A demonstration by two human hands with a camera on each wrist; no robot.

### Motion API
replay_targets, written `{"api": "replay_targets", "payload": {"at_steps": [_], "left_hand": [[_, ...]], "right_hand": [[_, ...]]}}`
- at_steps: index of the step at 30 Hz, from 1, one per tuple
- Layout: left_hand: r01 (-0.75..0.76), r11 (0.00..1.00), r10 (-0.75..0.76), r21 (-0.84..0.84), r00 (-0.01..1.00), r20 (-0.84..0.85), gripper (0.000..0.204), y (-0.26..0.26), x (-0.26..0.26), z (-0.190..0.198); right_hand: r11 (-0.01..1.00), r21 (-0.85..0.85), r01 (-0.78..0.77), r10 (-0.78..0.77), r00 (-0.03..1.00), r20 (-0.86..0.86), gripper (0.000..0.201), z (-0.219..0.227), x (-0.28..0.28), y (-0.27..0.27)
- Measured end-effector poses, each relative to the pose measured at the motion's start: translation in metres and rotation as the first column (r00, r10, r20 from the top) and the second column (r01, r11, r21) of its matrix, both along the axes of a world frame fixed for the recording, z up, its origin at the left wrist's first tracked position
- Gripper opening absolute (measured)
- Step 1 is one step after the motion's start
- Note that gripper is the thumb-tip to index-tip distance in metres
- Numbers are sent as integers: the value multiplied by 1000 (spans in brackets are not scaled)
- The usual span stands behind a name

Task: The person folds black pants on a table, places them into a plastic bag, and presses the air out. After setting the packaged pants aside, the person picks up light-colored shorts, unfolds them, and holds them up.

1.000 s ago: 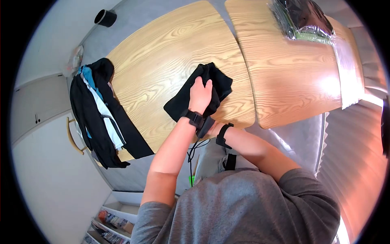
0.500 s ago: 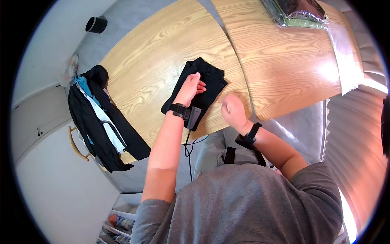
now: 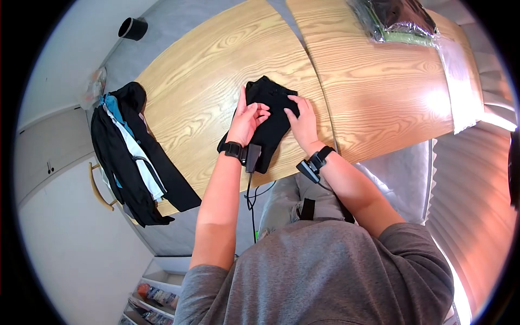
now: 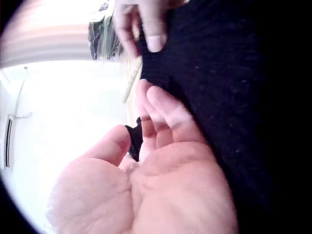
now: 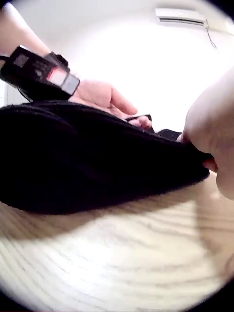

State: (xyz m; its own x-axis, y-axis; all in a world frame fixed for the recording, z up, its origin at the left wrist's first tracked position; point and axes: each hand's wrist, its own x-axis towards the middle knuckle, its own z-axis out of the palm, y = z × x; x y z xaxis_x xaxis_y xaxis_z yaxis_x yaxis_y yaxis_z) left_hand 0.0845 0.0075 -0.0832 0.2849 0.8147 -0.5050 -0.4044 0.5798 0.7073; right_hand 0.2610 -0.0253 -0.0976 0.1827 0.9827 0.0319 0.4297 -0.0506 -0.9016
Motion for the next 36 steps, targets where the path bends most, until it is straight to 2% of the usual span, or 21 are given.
{"api": "replay_targets", "payload": {"at_steps": [2,6,8,9,10,12,14,16,17,18,19,20,22,24,26,27,30,32,33,34,36], "left_hand": [[2,1000,-2,-11,1000,6,71,6,-1,-8],[-32,996,36,-88,998,47,64,10,-4,-10],[-61,995,59,-80,998,-16,67,9,-2,-6],[-63,995,62,-73,998,-14,67,7,-1,-3],[-114,993,115,-34,993,9,69,5,-1,-2],[-171,985,170,1,985,33,71,4,-2,0],[-230,971,224,57,970,99,76,5,-7,1],[-211,974,210,83,977,21,73,-4,-8,19],[17,952,87,306,942,-323,68,-10,-13,23],[301,857,45,418,764,-643,64,-16,-16,27],[604,595,202,531,527,-826,56,-20,-16,37],[779,513,124,359,347,-930,57,-24,-19,46],[891,448,247,72,-45,-968,64,-33,-16,49],[867,498,221,32,-91,-971,73,-32,-21,26],[807,585,191,83,-37,-981,80,-32,-22,12],[806,591,172,46,-71,-983,84,-31,-22,10],[811,581,200,65,-65,-978,84,-31,-23,6],[806,590,189,54,-73,-979,84,-32,-24,5],[808,584,214,72,-68,-975,84,-32,-24,5],[811,578,238,90,-62,-969,85,-33,-23,5],[807,585,221,82,-62,-973,83,-36,-22,14]], "right_hand": [[999,16,35,-35,999,1,36,-14,1,2],[995,12,98,-97,995,-30,34,-10,-1,7],[997,60,-49,42,993,107,32,2,1,9],[977,165,-136,100,973,209,32,0,3,10],[976,169,-138,101,973,210,32,-4,3,12],[990,121,-68,54,992,113,33,-9,1,14],[994,89,-66,53,989,136,33,-11,0,15],[998,32,-54,47,981,188,32,-11,0,17],[998,34,-56,49,981,188,32,-10,1,17],[998,53,-45,34,981,192,31,-10,1,17],[997,72,-34,19,981,194,29,-10,0,17],[997,73,-36,21,981,190,29,-10,-1,17],[997,66,-27,11,972,236,27,-11,-2,16],[996,91,-20,-2,974,228,25,-12,-3,19],[997,81,16,-35,969,243,24,-13,-4,18],[997,73,9,-27,969,247,24,-12,-4,18],[998,-57,35,-22,975,220,27,-4,-8,18],[970,238,-57,-75,858,508,31,15,-18,22],[960,148,-237,143,871,469,35,28,-24,21],[898,109,-427,311,788,532,37,23,-30,23],[888,73,-455,301,693,655,40,9,-36,23]]}}
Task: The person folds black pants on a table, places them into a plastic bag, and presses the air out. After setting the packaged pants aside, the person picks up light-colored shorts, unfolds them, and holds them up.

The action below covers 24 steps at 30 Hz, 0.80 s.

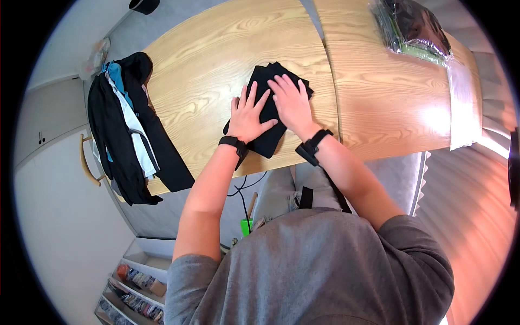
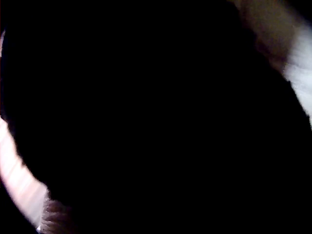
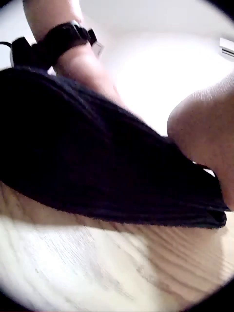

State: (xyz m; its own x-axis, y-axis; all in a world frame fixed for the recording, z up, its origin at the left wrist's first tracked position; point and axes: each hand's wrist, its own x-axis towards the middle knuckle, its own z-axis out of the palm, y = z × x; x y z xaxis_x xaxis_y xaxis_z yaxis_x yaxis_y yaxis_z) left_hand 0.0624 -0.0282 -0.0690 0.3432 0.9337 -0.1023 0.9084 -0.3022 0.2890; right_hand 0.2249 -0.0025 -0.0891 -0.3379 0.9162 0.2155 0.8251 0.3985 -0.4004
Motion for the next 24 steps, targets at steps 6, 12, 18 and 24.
{"api": "replay_targets", "payload": {"at_steps": [6,12,18,24], "left_hand": [[4,999,-5,-43,1000,-11,78,-30,5,26],[-16,998,16,-60,1000,6,85,-44,-5,0],[-28,998,31,-55,998,52,88,-43,-7,0],[-21,998,25,-66,998,62,90,-44,-9,0]], "right_hand": [[999,-41,18,-14,996,91,42,-16,7,7],[984,-115,139,-152,982,-110,44,-4,13,7],[717,-634,290,-645,622,-444,33,6,35,-48],[991,5,-133,132,973,-192,37,51,0,-20]]}}
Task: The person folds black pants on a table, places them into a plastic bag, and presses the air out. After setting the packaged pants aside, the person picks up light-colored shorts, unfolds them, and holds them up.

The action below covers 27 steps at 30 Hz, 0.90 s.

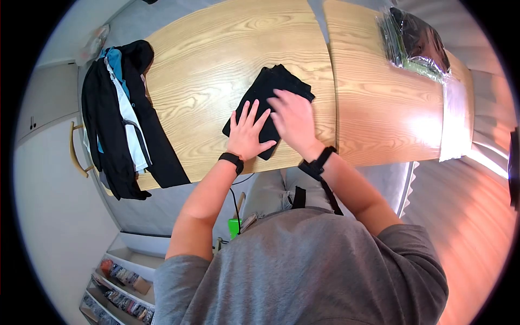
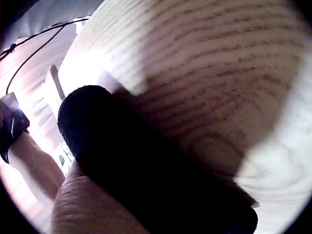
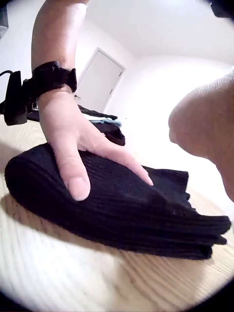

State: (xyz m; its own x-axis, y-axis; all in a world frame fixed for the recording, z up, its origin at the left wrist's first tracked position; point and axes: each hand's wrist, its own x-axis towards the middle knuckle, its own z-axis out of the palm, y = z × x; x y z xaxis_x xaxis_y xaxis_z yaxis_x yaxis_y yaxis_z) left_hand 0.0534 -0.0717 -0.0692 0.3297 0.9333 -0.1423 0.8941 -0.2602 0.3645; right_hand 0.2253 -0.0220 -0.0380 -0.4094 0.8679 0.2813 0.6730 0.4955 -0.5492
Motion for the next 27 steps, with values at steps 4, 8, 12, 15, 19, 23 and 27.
{"api": "replay_targets", "payload": {"at_steps": [4,8,12,15,19,23,27], "left_hand": [[12,1000,-12,-3,992,-126,85,1,4,6],[-58,998,59,18,996,-64,96,-1,4,4],[-67,998,67,9,997,-42,97,2,3,2],[-60,998,60,23,998,-34,99,3,4,-1],[-65,998,64,-13,995,-70,98,0,10,5],[-50,999,52,21,994,-100,94,-3,10,7],[-50,998,54,32,993,-109,95,-6,13,8]], "right_hand": [[987,-5,-160,157,961,229,42,-36,-18,22],[991,-52,-120,131,918,373,44,-51,-15,38],[991,-105,-79,114,916,385,47,-50,-21,43],[990,-115,-78,113,934,338,46,-49,-20,45],[972,-208,-108,164,948,272,51,-43,-12,46],[989,-149,11,-1,998,69,53,-11,31,35],[968,-82,236,-219,960,174,30,8,139,-5]]}}
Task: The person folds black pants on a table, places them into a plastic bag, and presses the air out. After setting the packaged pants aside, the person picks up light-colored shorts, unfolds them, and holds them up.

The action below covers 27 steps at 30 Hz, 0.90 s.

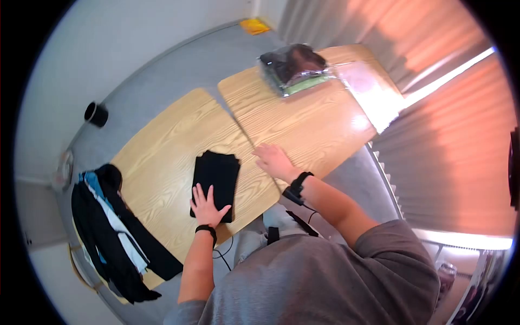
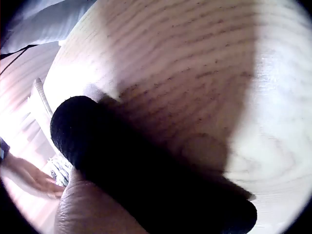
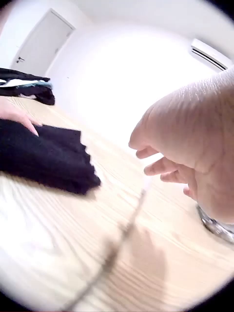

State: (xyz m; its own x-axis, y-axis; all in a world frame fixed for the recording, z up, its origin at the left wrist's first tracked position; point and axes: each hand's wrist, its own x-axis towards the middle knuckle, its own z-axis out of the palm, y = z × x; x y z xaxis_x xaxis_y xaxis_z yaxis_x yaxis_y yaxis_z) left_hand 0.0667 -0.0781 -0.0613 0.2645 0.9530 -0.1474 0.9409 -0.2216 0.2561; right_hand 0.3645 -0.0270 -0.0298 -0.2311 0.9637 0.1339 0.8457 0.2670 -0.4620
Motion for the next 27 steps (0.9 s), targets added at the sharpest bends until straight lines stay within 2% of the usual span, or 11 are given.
{"api": "replay_targets", "payload": {"at_steps": [3,5,7,8,10,12,13,14,18,22,27], "left_hand": [[3,1000,-3,-3,1000,-11,96,-4,2,-2],[24,1000,-23,21,999,-28,96,-4,2,-9],[17,1000,-17,6,999,-28,94,-3,3,-8],[24,1000,-24,5,999,-41,93,-3,2,-11],[26,1000,-26,5,997,-74,92,-2,2,-14],[-1,1000,2,4,995,-97,92,-3,8,-4],[-106,992,97,-69,987,-130,94,-5,23,14],[-158,987,151,-40,978,-141,92,-9,31,15],[-318,940,335,123,929,-157,75,-23,45,10],[-278,945,298,173,949,-101,74,-39,72,30],[-320,944,329,83,935,-131,72,-61,96,57]], "right_hand": [[990,99,104,-115,986,121,21,-11,108,-37],[961,-20,277,-269,947,176,20,-21,180,-53],[803,-164,573,-530,812,245,20,-4,230,-66],[791,-166,588,-545,802,246,20,-3,259,-69],[761,2,648,-640,751,160,21,-16,320,-72],[717,10,697,-689,706,162,21,-12,361,-68],[682,28,731,-724,669,169,21,-11,387,-60],[651,5,759,-747,640,181,22,-18,413,-53],[561,11,828,-807,543,233,26,-19,474,-23],[558,4,830,-780,523,343,25,-44,520,15],[609,-21,793,-718,562,411,19,-69,532,39]]}}
